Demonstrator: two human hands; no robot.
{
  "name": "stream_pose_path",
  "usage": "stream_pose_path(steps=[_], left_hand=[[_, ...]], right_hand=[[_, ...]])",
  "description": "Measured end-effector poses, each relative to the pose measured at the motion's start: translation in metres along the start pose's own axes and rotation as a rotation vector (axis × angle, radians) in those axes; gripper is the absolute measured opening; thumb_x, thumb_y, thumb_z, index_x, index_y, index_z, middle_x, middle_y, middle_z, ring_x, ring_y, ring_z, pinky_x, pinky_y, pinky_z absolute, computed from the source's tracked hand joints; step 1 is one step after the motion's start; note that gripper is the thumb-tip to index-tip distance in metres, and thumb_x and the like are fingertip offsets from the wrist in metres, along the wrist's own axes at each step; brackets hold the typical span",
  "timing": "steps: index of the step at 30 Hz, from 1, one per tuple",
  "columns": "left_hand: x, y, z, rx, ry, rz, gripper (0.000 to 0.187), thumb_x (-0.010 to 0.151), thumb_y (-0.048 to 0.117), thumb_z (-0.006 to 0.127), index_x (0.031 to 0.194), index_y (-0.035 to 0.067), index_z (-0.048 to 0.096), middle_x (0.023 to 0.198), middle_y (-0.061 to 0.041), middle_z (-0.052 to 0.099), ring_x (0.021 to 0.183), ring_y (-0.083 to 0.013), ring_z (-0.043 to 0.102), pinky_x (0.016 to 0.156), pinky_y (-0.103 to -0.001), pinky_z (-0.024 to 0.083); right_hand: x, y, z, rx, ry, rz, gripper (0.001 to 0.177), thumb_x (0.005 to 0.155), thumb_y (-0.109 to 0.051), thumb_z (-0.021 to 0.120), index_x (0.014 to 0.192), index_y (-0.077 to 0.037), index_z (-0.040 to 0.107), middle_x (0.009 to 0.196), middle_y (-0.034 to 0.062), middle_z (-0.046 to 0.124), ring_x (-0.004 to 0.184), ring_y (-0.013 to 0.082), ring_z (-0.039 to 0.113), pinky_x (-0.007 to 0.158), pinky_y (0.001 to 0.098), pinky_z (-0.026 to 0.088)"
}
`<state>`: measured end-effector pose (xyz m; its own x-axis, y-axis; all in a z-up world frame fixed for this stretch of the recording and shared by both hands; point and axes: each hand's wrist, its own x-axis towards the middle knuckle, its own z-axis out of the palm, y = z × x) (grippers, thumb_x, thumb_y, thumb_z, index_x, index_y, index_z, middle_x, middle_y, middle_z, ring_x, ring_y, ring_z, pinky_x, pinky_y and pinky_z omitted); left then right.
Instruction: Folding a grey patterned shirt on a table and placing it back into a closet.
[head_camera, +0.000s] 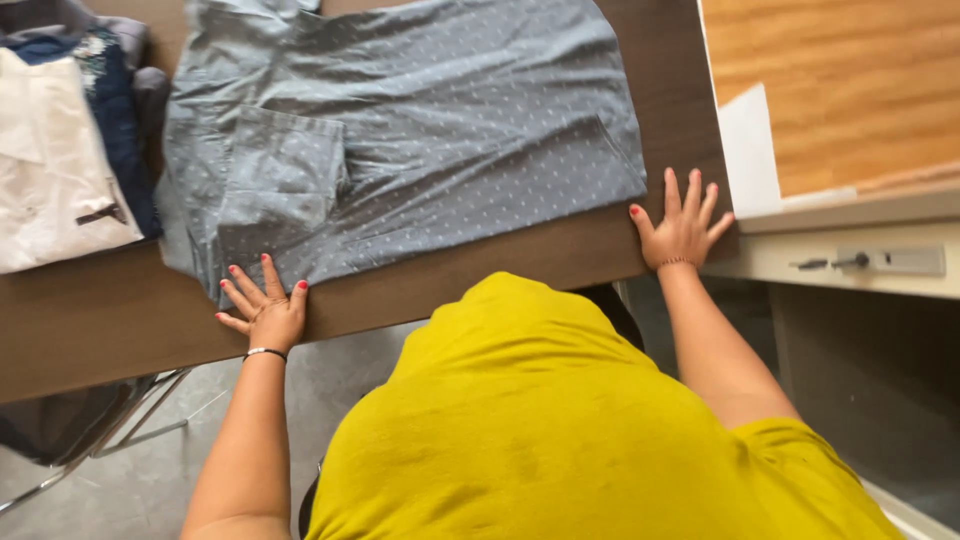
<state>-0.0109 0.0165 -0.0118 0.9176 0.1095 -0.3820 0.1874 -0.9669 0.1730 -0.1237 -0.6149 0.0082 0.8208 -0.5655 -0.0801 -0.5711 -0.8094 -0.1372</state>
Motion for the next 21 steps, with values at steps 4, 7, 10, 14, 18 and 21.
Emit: stream_pose_path(steps=[4, 7, 10, 14, 18, 21], left_hand=[[0.005, -0.003, 0.005, 0.004, 0.038, -0.005, 0.079, 0.101, 0.066, 0.033, 0.166, 0.036, -0.001, 0.169, -0.021, -0.015, 0.154, -0.0428, -0.020, 0.111, -0.081, -0.008], [0.005, -0.005, 0.008, 0.017, 0.051, -0.001, 0.079, 0.100, 0.067, 0.033, 0.166, 0.036, 0.002, 0.170, -0.021, -0.013, 0.154, -0.0436, -0.017, 0.111, -0.081, -0.007], [0.005, -0.005, 0.009, 0.020, 0.049, -0.006, 0.080, 0.099, 0.068, 0.033, 0.165, 0.037, 0.001, 0.170, -0.020, -0.013, 0.155, -0.0432, -0.016, 0.111, -0.081, -0.007], [0.005, -0.004, 0.008, 0.016, 0.046, -0.002, 0.079, 0.099, 0.068, 0.033, 0.165, 0.038, 0.000, 0.170, -0.019, -0.012, 0.155, -0.0427, -0.015, 0.112, -0.080, -0.007], [0.008, -0.006, 0.011, 0.027, 0.043, -0.017, 0.079, 0.098, 0.070, 0.032, 0.164, 0.040, 0.000, 0.171, -0.017, -0.013, 0.156, -0.0410, -0.015, 0.112, -0.079, -0.008], [0.010, -0.008, 0.016, 0.031, 0.048, -0.028, 0.079, 0.097, 0.071, 0.032, 0.164, 0.042, 0.000, 0.171, -0.016, -0.012, 0.156, -0.0404, -0.015, 0.112, -0.078, -0.008]], right_hand=[[0.005, 0.002, 0.006, 0.011, 0.058, -0.047, 0.080, 0.094, -0.071, 0.047, 0.163, -0.037, 0.026, 0.171, 0.0086, 0.021, 0.155, 0.0393, 0.014, 0.114, 0.0766, 0.012], [0.005, 0.006, 0.011, 0.007, 0.078, -0.057, 0.080, 0.094, -0.071, 0.046, 0.163, -0.035, 0.028, 0.170, 0.0102, 0.023, 0.154, 0.0407, 0.016, 0.114, 0.0774, 0.013], [0.006, 0.008, 0.015, 0.015, 0.085, -0.058, 0.081, 0.093, -0.073, 0.045, 0.163, -0.036, 0.028, 0.170, 0.0104, 0.024, 0.154, 0.0411, 0.017, 0.113, 0.0781, 0.012], [0.005, 0.011, 0.018, 0.009, 0.108, -0.064, 0.081, 0.093, -0.074, 0.042, 0.163, -0.035, 0.028, 0.170, 0.0113, 0.025, 0.154, 0.0418, 0.017, 0.113, 0.0783, 0.012], [0.007, 0.011, 0.021, -0.006, 0.116, -0.066, 0.081, 0.093, -0.076, 0.039, 0.163, -0.036, 0.028, 0.170, 0.0107, 0.025, 0.155, 0.0408, 0.017, 0.113, 0.0775, 0.014], [0.008, 0.016, 0.025, -0.011, 0.114, -0.071, 0.082, 0.093, -0.075, 0.039, 0.164, -0.035, 0.028, 0.170, 0.0117, 0.025, 0.154, 0.0422, 0.017, 0.112, 0.0785, 0.014]])
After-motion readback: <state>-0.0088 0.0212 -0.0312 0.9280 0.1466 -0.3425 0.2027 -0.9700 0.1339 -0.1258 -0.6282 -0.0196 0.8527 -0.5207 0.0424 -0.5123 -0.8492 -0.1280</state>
